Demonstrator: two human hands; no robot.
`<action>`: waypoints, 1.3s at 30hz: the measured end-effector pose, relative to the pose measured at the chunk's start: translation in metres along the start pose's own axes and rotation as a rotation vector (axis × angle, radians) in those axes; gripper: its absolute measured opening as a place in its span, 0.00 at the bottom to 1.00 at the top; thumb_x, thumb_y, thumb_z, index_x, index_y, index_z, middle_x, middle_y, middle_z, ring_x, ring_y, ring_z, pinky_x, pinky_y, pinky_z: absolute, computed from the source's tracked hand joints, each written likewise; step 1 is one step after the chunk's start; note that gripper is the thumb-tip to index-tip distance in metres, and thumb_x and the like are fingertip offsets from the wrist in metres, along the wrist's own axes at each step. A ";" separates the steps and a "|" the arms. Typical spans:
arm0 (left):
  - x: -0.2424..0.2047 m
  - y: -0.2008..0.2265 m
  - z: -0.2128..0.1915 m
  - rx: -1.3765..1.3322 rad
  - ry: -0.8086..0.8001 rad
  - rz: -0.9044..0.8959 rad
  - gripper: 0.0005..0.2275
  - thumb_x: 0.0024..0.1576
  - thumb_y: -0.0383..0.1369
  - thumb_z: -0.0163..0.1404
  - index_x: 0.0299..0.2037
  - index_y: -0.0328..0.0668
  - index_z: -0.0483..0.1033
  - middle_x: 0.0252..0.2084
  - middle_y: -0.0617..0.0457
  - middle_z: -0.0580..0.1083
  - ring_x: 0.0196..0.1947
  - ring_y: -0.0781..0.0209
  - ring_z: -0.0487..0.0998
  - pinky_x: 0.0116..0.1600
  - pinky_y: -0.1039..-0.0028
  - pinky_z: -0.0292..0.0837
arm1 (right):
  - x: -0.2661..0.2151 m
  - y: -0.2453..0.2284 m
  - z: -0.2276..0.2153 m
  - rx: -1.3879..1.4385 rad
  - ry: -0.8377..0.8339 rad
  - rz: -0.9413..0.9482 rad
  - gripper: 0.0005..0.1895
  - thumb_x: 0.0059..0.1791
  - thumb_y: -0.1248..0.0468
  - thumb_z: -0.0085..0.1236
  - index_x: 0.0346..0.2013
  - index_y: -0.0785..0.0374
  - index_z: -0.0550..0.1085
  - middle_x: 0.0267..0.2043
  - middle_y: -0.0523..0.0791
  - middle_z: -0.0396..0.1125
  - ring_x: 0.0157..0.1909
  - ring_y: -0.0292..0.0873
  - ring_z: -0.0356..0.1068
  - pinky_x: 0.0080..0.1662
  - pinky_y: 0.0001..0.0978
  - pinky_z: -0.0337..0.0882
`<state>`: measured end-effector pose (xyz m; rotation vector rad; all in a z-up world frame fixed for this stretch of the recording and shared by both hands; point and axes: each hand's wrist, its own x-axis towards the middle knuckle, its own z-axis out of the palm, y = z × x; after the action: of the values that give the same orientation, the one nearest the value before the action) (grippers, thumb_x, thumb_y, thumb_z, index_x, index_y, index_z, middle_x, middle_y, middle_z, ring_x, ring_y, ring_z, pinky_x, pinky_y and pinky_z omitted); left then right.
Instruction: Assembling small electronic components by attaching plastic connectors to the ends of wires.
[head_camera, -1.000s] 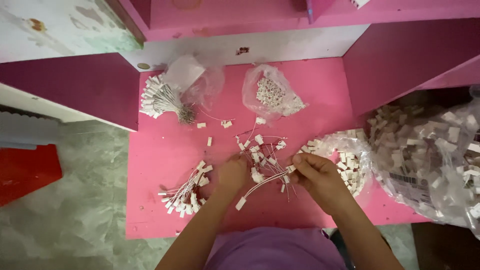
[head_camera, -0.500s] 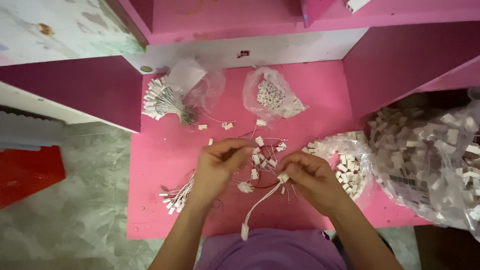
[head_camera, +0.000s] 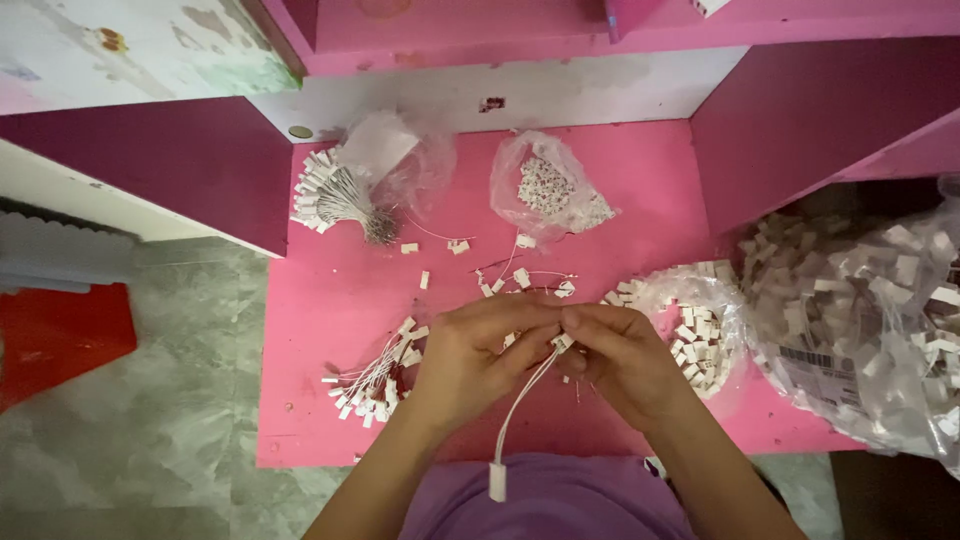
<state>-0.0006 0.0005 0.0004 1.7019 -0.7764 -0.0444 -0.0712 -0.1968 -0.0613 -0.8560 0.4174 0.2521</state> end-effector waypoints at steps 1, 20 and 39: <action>0.001 0.002 -0.001 0.001 0.000 0.000 0.07 0.59 0.26 0.58 0.47 0.40 0.81 0.47 0.49 0.82 0.49 0.56 0.85 0.51 0.71 0.81 | 0.000 0.000 0.002 0.000 -0.001 0.000 0.12 0.53 0.63 0.57 0.41 0.70 0.80 0.31 0.44 0.70 0.28 0.36 0.62 0.34 0.33 0.67; -0.003 0.013 -0.010 0.288 0.012 -0.064 0.08 0.54 0.29 0.61 0.43 0.41 0.82 0.35 0.50 0.81 0.29 0.56 0.83 0.32 0.71 0.78 | -0.010 -0.023 0.043 -0.339 0.230 -0.240 0.07 0.50 0.65 0.62 0.35 0.68 0.77 0.27 0.45 0.72 0.29 0.37 0.71 0.35 0.29 0.73; -0.043 -0.045 -0.024 0.257 -0.088 -0.438 0.13 0.52 0.31 0.58 0.47 0.39 0.82 0.35 0.46 0.81 0.28 0.57 0.83 0.33 0.69 0.78 | 0.013 0.000 0.035 -0.584 0.273 0.094 0.11 0.51 0.59 0.60 0.35 0.64 0.81 0.26 0.45 0.74 0.27 0.37 0.70 0.30 0.30 0.69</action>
<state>-0.0027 0.0461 -0.0480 2.1022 -0.4738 -0.3361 -0.0506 -0.1693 -0.0467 -1.4543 0.6549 0.3538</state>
